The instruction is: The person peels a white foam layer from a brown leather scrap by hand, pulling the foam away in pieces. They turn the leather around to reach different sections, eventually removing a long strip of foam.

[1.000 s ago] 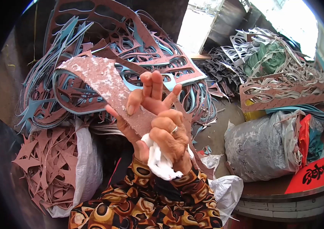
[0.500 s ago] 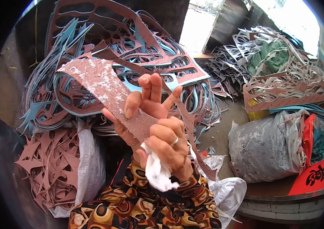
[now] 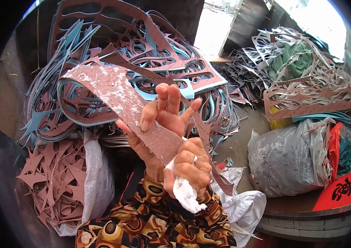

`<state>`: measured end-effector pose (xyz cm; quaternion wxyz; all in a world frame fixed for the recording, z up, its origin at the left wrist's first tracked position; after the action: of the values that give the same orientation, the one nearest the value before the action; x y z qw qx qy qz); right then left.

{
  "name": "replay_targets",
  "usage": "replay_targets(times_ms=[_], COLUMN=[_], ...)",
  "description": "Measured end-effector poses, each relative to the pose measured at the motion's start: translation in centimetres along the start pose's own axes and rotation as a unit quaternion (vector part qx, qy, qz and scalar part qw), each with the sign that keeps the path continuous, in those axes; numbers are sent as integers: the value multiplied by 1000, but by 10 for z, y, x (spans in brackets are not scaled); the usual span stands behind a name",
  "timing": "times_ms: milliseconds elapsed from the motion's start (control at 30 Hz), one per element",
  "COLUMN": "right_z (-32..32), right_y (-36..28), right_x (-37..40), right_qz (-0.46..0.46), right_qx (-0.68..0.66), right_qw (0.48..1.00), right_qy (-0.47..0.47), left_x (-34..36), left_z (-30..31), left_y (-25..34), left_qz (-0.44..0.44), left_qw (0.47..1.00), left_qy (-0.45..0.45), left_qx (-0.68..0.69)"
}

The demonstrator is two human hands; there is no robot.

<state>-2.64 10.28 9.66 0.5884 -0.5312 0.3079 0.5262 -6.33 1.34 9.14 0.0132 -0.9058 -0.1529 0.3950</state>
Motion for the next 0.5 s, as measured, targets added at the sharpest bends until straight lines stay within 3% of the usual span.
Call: replay_targets(times_ms=[267, 333, 367, 433, 500], right_z=[3, 2, 5, 5, 5], right_y=[10, -1, 1, 5, 5], right_x=[18, 6, 5, -1, 8], right_qz=[-25, -120, -123, -61, -55], right_qx=[-16, 78, 77, 137, 170], right_qw=[998, 988, 988, 988, 983], right_qy=[63, 54, 55, -38, -43], left_x=[-6, -11, -12, -14, -14], left_z=[3, 1, 0, 1, 2], left_y=[2, 2, 2, 2, 3], left_qz=[-15, -24, -17, -12, -15], left_qw=[1000, 999, 999, 999, 999], left_qy=[9, 26, 13, -12, -1], left_qx=[5, -33, -35, -40, -37])
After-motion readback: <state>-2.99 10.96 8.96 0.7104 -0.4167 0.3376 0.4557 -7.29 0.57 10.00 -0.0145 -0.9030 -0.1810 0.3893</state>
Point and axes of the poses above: each hand's wrist, its own x-axis away from the middle knuckle, its own z-axis out of the back of the hand, y = z × x, the point moved 3 cm from there along -x, towards the middle knuckle, and after that the axes turned 2 degrees about -y, right-handed, at the moved point
